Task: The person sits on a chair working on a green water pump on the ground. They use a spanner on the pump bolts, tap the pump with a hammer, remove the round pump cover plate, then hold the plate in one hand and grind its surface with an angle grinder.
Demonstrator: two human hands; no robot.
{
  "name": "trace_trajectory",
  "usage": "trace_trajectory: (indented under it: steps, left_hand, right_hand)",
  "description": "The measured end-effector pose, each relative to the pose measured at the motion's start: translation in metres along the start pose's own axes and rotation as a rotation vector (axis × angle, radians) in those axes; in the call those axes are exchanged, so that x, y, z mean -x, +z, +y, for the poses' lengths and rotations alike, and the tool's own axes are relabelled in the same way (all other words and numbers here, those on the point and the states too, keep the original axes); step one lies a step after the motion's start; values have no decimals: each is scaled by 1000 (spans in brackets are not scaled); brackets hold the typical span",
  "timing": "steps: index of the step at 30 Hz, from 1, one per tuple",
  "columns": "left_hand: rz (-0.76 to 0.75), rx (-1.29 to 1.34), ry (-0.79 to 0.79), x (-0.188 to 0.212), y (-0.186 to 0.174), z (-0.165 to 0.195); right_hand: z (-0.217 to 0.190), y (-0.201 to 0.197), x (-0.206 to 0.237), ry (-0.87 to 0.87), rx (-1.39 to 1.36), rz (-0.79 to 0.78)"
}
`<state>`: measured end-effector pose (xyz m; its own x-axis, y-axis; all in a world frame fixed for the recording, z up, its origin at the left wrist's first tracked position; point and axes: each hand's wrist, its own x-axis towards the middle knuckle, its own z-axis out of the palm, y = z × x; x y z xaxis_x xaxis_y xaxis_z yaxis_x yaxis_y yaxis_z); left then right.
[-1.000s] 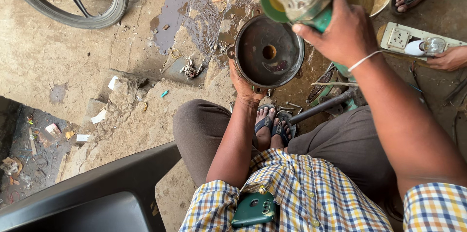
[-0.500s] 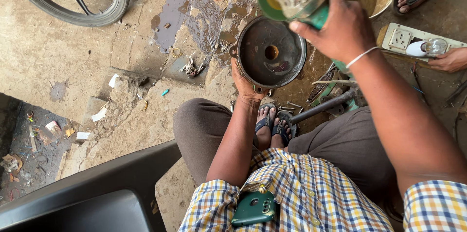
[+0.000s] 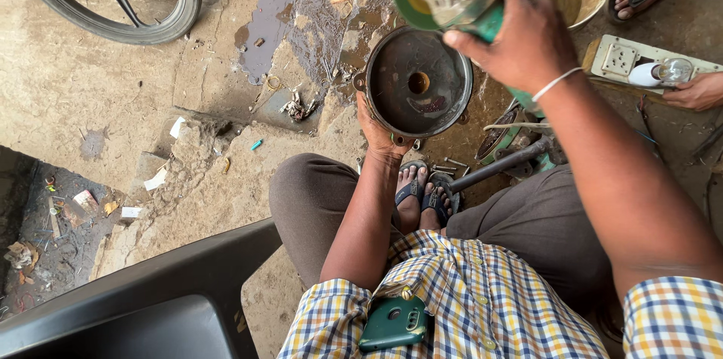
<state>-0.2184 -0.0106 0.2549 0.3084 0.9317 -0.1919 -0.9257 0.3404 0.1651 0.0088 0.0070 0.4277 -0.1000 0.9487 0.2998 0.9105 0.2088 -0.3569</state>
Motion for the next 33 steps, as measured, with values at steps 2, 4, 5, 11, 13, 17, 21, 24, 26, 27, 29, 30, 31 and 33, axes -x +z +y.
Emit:
trace_trajectory:
  steps: [2,4,5,11,13,17,21,24,26,27,29,30,31,33]
  left_hand:
    - [-1,13,-10,-1,-2,1]
    - [-1,25,-25,-2,-3,2]
    - [1,23,-22,-3,-4,1]
    - [25,-11,-13,-2,-3,-2]
    - [63,1,-29,0,0,-1]
    - [54,-37,0,0,6,3]
    - [51,-14,-32,0,2,2]
    - [57,-29,-9,-1,0,-1]
    - [35,-41,0,-2,3,-2]
    - [12,-42,-9,-3,7,-2]
    - [14,-69,-34,-1,18,-2]
    - [36,-95,-49,0,25,-2]
    - [63,-120,-64,2,32,-2]
    - [106,-105,-80,12,44,-1]
  right_hand:
    - [7,-7,3,-1,3,8]
    - [11,-11,5,-13,39,22]
    - [10,-11,6,-22,71,32]
    - [-7,2,3,-3,-3,10]
    - [-9,1,1,-13,-17,11]
    - [-4,-10,2,-10,27,-12]
    - [-8,-4,-1,84,73,-100]
    - [-15,12,-3,54,83,-113]
    - [-13,15,-3,8,26,-61]
    - [-10,17,-4,-17,-1,-34]
    - [-1,17,-5,-16,-19,42]
    - [5,15,-5,-17,-28,80]
    - [13,11,-3,-6,-81,93]
    - [31,1,5,17,-185,120]
